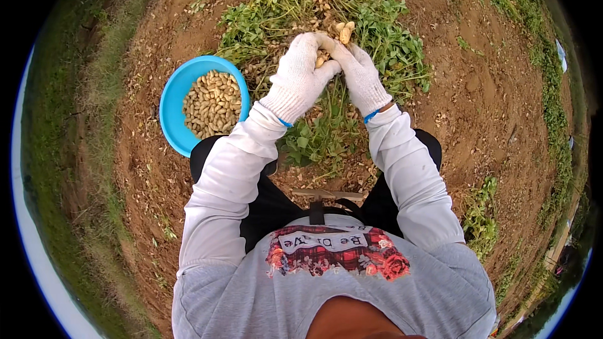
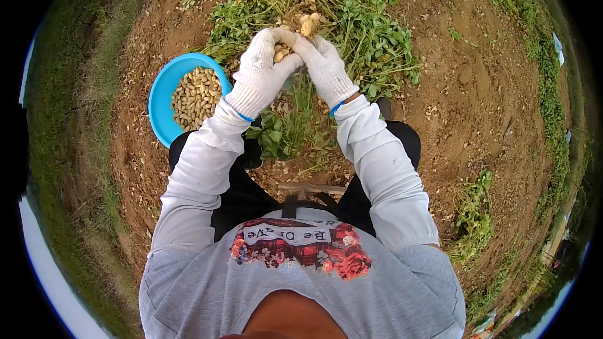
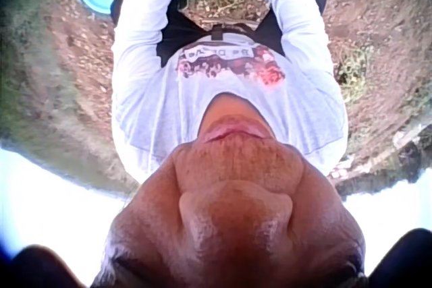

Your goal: The person sits on the ground and repeatedly pulls peanuts from peanut plants, placing them into a blue bowl. The person handles the plants by hand and discards the stems after removing the peanuts.

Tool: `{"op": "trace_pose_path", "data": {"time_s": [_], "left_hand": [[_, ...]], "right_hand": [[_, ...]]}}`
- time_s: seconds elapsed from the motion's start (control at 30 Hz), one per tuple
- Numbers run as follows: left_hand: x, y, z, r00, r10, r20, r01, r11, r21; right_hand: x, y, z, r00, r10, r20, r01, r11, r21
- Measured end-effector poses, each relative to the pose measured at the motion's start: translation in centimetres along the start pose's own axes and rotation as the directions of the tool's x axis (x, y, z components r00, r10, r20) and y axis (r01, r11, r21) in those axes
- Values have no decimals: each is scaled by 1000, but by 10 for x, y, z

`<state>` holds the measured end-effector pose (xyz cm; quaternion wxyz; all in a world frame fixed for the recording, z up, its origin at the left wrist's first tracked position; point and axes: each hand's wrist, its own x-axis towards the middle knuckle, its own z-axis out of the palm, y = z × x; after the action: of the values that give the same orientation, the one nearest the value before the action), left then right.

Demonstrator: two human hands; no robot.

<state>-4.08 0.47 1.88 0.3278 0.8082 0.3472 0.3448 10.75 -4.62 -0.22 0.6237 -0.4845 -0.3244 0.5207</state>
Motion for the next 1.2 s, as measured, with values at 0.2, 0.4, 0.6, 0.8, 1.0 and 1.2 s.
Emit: {"op": "trace_pose_path", "data": {"time_s": [0.2,0.4,0.6,0.8,1.0,1.2], "left_hand": [[4,5,3,963,-192,191,249,906,-341],[3,15,7,865,-341,369,489,403,-774],[0,13,2,853,-245,462,499,121,-858],[12,5,-35,926,-193,323,316,865,-390],[-4,17,-65,775,-490,399,610,744,-272],[-1,-27,-71,869,-448,208,457,889,4]], "right_hand": [[2,-1,-10,998,-48,-39,44,996,-76],[-10,-19,-11,996,76,-46,-79,995,-64],[-12,-18,-12,989,143,-38,-136,979,152],[-11,-14,-7,990,75,117,-97,976,196],[-7,-4,-1,988,77,132,-108,964,243],[-8,-7,-4,991,70,112,-101,948,302]]}}
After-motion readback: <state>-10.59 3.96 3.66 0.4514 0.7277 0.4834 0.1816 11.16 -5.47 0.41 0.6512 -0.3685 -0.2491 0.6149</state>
